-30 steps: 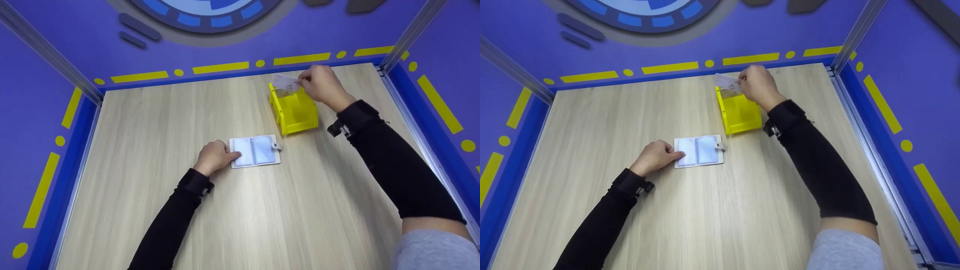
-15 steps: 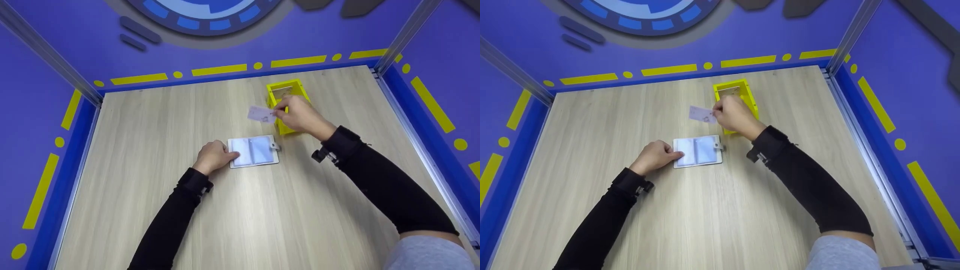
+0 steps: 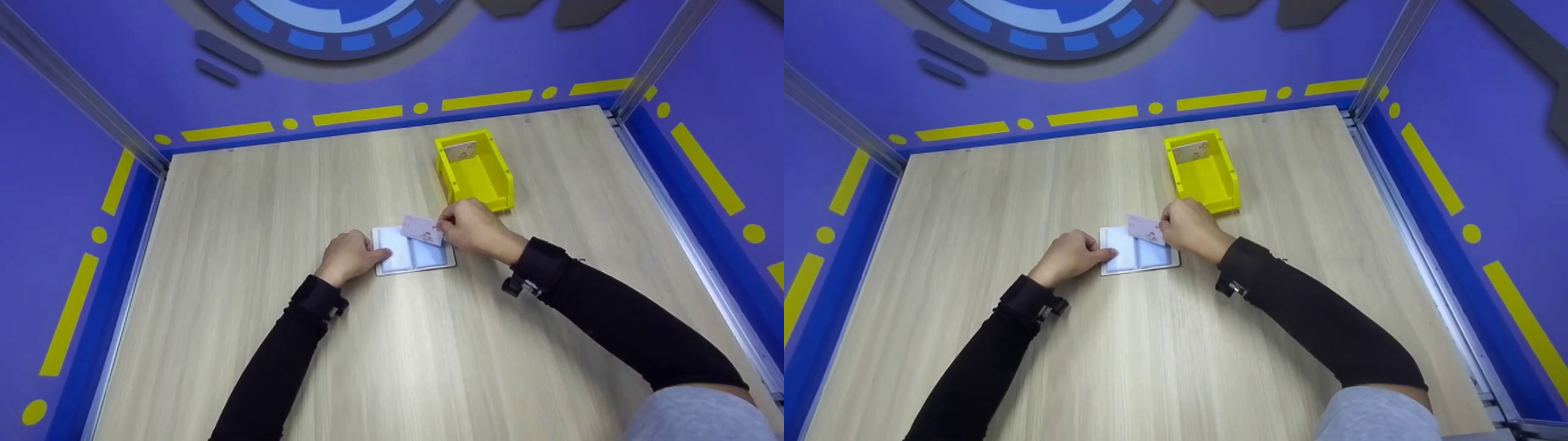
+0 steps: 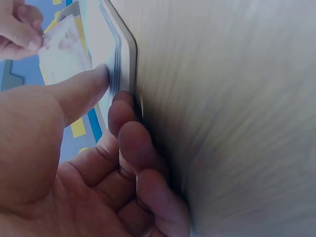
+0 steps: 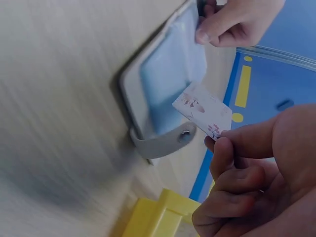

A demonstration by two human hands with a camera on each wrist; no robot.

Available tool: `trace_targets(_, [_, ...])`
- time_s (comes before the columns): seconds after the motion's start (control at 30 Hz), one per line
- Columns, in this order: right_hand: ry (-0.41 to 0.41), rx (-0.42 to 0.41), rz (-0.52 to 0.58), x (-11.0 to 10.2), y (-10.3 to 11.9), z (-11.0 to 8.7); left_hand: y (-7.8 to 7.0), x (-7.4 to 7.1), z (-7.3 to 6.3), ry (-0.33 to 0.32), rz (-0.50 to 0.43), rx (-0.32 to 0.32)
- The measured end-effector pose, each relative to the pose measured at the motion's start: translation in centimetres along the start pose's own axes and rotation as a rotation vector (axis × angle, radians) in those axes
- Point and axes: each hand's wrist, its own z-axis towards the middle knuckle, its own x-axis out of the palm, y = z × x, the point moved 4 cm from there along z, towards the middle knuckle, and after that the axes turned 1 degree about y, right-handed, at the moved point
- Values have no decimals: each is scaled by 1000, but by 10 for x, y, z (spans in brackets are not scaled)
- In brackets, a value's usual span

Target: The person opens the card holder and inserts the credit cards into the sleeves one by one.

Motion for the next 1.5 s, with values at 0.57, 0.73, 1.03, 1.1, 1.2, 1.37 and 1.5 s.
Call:
trace_targets(0.57, [26, 22, -18, 3, -14, -5, 0, 2, 0, -1, 4, -4])
trace_targets(0.73, [45, 51, 18, 7, -17, -4, 1, 3, 0, -1, 5, -9])
trace_targets(1.03, [58, 76, 82, 8, -18, -3, 2, 1, 0, -6, 0, -8])
trace_targets(1.1, [61, 72, 86, 8, -18, -4, 2, 1, 1, -1, -9, -10])
trace_targets(1.2, [65, 70, 86, 10, -18, -4, 2, 1, 1, 1, -21, -6])
trace_targets(1.37, [49, 59, 51, 13, -16, -3, 9, 7, 7, -12, -35, 26])
trace_targets(1.5, [44, 56, 30, 15, -14, -2, 2, 2, 0, -2, -15, -3])
